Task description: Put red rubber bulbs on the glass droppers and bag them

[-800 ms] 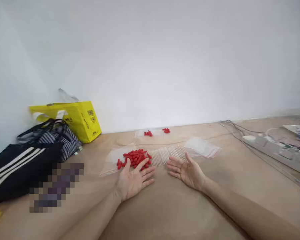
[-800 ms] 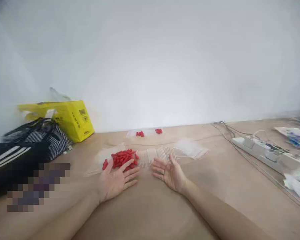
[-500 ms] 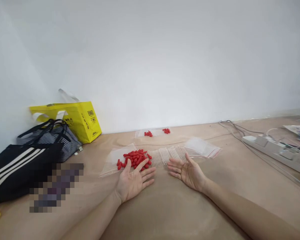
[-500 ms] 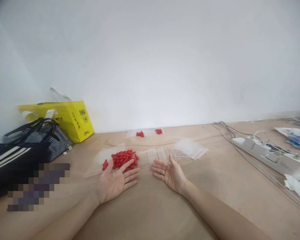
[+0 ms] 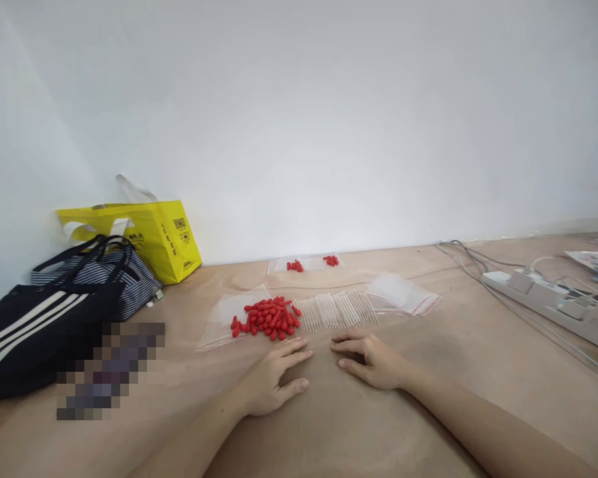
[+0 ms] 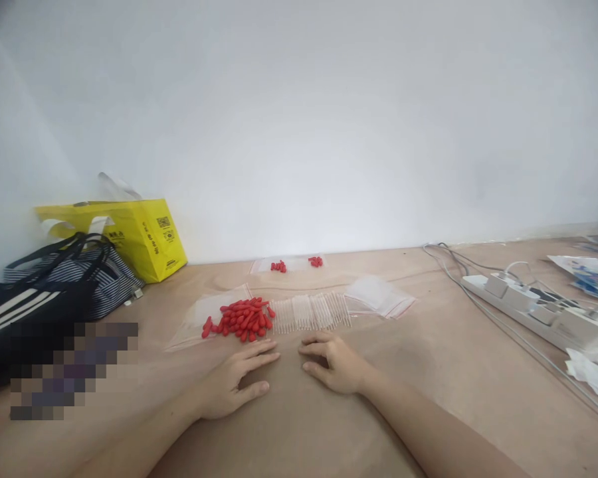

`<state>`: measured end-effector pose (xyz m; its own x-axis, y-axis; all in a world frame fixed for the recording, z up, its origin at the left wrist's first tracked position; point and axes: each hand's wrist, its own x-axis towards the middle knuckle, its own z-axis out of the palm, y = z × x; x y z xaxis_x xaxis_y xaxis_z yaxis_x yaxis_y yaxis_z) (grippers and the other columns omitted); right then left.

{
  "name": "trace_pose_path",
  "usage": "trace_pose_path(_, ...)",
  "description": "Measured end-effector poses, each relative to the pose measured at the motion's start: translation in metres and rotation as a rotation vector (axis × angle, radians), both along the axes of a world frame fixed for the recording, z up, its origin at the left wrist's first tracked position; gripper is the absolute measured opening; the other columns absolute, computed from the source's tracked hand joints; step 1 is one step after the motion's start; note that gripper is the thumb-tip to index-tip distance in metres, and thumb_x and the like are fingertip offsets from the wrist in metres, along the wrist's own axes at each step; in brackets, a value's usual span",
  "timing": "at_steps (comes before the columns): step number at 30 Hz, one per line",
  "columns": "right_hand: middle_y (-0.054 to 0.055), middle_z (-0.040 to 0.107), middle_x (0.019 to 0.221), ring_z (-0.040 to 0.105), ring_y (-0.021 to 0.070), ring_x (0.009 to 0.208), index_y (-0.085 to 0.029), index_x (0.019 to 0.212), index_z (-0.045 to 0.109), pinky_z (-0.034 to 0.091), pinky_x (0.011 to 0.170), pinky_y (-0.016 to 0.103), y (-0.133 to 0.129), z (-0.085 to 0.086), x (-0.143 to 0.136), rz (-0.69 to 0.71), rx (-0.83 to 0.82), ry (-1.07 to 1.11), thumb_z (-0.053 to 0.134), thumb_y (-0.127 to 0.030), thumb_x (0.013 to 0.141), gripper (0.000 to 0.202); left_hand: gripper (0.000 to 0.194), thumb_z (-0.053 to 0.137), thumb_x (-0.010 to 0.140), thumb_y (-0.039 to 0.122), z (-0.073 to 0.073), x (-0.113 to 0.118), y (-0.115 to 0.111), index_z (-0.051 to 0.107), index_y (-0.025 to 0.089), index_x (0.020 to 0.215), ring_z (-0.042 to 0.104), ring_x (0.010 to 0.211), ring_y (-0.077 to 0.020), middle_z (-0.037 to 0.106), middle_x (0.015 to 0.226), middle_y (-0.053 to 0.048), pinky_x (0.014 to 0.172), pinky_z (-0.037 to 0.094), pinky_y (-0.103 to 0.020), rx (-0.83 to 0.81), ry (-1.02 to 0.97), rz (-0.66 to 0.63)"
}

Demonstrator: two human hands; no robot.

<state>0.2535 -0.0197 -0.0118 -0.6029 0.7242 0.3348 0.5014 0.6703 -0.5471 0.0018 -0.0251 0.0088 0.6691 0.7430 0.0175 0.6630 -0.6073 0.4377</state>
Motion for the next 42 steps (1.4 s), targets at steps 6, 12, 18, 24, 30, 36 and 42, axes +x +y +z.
trace_pose_path(6,0.009,0.055,0.113,0.051,0.0197,0.102,-0.020,0.108,0.058,0.040,0.088,0.035,-0.001,-0.001,-0.002,-0.006,-0.048,0.041,0.050,-0.029,0.078,0.032,0.046,0.046,0.080,0.042,0.002,0.001,0.000,0.042,0.027,0.123,0.030,0.124,-0.0234,0.034,0.135,-0.005,0.100,0.027,-0.044,0.008,0.020,0.004)
trace_pose_path(12,0.005,0.065,0.091,0.060,0.0154,0.080,-0.018,0.091,0.065,0.046,0.070,0.025,0.028,0.009,0.010,-0.233,-0.204,0.132,0.048,-0.029,0.077,0.024,0.044,0.047,0.080,0.040,0.001,0.001,-0.002,0.044,0.026,0.122,0.033,0.122,-0.0235,0.037,0.133,-0.006,0.098,0.030,-0.044,0.047,0.012,-0.007)
trace_pose_path(18,0.009,0.065,0.086,0.058,0.0179,0.081,-0.016,0.078,0.066,0.041,0.069,0.024,0.078,0.028,0.048,-0.810,-0.155,-0.184,0.051,-0.027,0.072,0.020,0.019,0.049,0.078,0.029,-0.003,0.003,0.009,0.063,0.021,0.089,0.052,0.093,-0.0196,0.059,0.098,-0.006,0.083,0.042,-0.035,0.392,-0.151,0.176)
trace_pose_path(24,0.010,0.064,0.068,0.060,0.0205,0.068,-0.014,0.064,0.064,0.040,0.059,0.027,0.093,0.020,0.058,-0.896,-0.290,-0.310,0.052,-0.041,0.068,0.030,0.019,0.050,0.075,0.036,0.012,0.024,0.045,0.058,0.018,0.075,0.049,0.083,-0.0228,0.057,0.079,-0.006,0.075,0.039,-0.037,0.572,0.031,0.516)
trace_pose_path(30,0.014,0.063,0.089,0.059,0.0239,0.080,-0.012,0.086,0.063,0.042,0.061,0.028,0.095,0.016,0.048,-0.943,-0.352,-0.377,0.057,-0.041,0.063,0.038,0.033,0.048,0.071,0.044,0.012,0.051,0.070,0.062,0.014,0.072,0.041,0.100,-0.0360,0.054,0.096,-0.017,0.079,0.031,-0.048,0.584,0.155,0.655)
trace_pose_path(36,0.018,0.060,0.100,0.058,0.0248,0.086,-0.010,0.093,0.062,0.042,0.066,0.030,0.095,0.016,0.042,-0.932,-0.354,-0.401,0.054,-0.032,0.066,0.035,0.032,0.048,0.071,0.037,0.007,0.054,0.079,0.065,0.011,0.077,0.036,0.107,-0.0382,0.054,0.103,-0.021,0.080,0.031,-0.047,0.579,0.228,0.691)
trace_pose_path(42,0.017,0.063,0.093,0.060,0.0249,0.084,-0.012,0.086,0.064,0.043,0.065,0.031,0.094,0.013,0.037,-0.930,-0.332,-0.369,0.053,-0.028,0.067,0.027,0.027,0.047,0.070,0.026,0.008,0.054,0.079,0.066,0.008,0.074,0.039,0.103,-0.0377,0.055,0.096,-0.022,0.080,0.030,-0.048,0.586,0.221,0.648)
